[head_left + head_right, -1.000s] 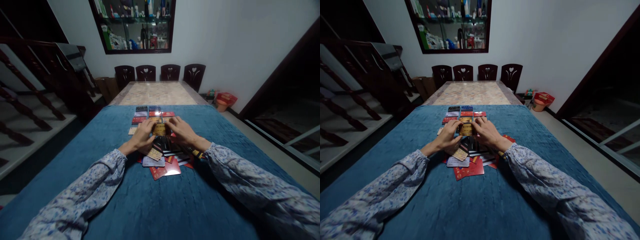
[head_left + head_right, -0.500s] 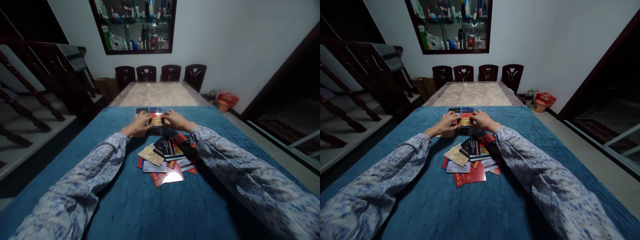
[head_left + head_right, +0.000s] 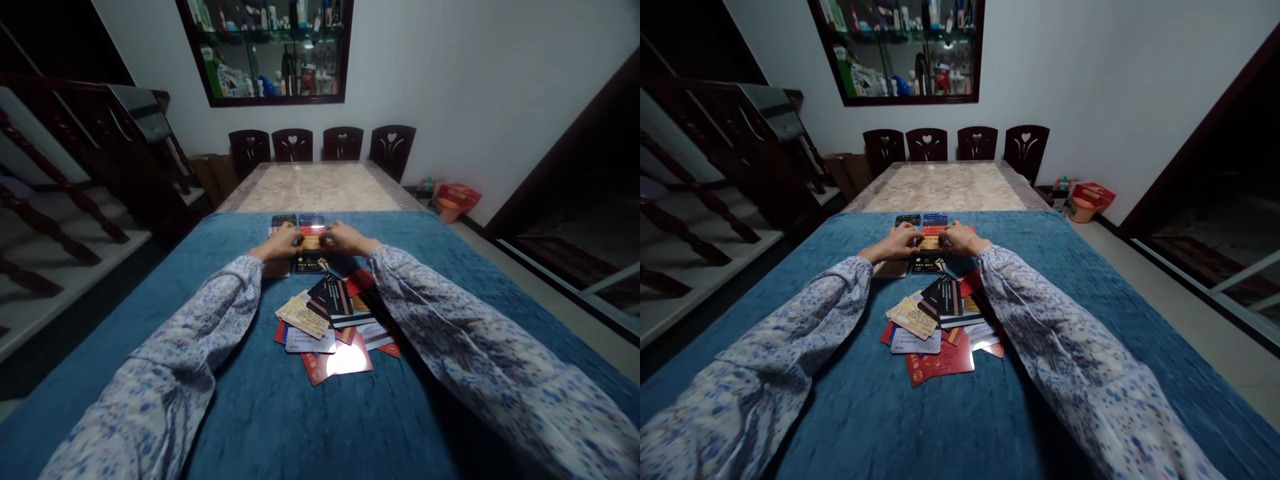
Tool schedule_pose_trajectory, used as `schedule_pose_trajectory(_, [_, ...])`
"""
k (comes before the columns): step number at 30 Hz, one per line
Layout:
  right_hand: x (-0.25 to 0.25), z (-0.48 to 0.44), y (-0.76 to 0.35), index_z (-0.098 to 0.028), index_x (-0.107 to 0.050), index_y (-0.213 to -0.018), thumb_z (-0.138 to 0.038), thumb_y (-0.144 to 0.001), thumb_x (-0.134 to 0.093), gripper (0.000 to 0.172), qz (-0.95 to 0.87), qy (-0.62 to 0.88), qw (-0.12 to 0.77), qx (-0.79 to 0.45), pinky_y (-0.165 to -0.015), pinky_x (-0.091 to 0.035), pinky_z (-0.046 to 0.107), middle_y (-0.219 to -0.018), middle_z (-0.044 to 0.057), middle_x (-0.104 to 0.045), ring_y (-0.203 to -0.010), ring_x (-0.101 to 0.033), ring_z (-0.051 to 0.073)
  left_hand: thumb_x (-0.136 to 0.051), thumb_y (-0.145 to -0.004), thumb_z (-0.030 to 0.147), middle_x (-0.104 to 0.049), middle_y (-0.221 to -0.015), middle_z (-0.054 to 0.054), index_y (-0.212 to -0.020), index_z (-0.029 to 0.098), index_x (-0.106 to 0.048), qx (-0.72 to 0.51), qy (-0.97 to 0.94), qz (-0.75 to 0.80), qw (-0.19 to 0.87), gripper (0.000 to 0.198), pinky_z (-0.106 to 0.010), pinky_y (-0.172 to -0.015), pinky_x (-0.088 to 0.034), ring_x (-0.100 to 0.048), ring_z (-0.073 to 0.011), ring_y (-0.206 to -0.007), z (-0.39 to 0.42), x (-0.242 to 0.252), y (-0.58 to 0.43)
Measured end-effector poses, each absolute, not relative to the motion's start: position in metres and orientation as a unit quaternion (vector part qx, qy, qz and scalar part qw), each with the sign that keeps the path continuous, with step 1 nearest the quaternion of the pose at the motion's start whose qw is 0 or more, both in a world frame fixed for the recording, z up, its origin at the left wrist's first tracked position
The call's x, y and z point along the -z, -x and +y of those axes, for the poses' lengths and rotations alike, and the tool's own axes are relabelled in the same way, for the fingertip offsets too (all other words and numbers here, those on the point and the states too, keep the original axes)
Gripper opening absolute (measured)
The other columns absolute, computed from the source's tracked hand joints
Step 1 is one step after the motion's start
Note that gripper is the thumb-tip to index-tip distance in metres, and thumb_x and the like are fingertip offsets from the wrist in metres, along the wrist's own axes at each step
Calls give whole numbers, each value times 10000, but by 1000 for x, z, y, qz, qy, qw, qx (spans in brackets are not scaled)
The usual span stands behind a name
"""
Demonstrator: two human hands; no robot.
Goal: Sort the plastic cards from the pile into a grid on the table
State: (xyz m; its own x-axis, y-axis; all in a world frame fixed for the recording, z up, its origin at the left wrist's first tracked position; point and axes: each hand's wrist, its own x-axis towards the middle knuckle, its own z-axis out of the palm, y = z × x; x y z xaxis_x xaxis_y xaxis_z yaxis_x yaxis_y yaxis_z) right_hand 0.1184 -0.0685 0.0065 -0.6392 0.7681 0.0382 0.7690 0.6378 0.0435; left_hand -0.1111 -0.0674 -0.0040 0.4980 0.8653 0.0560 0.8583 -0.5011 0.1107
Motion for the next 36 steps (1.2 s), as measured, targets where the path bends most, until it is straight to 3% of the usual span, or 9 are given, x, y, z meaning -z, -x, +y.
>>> schedule_pose_trajectory(21, [9, -47, -117, -205, -764, -1140, -302, -912, -663, 268, -912, 409, 2, 8, -944, -400, 319, -1116, 104, -759, -1020, -646, 242, -629, -779, 262, -668, -1103, -120, -987, 213, -729, -32, -865, 498, 43, 236, -530, -1029, -372, -429, -369, -1255, -57, 11, 110])
schedule_pose_trajectory(26, [6, -51, -116, -232, -775, -1124, -303, -886, -696, 261, -901, 434, 5, 7, -880, -435, 311, -1112, 97, -771, -1072, -648, 272, -635, -776, 243, -662, -1060, -114, -1003, 211, -727, -35, -868, 492, 52, 247, -510, -1018, -373, -445, -359, -1221, -59, 10, 108])
schedule_pose_trajectory(36, [12, -48, -115, -171, -773, -1082, -251, -927, -636, 222, -917, 399, 8, 16, -947, -392, 295, -1039, 106, -785, -966, -686, 220, -617, -803, 254, -655, -1092, -122, -1116, 200, -713, -28, -870, 491, 37, 332, -496, -1029, -396, -460, -350, -1214, -58, 12, 109])
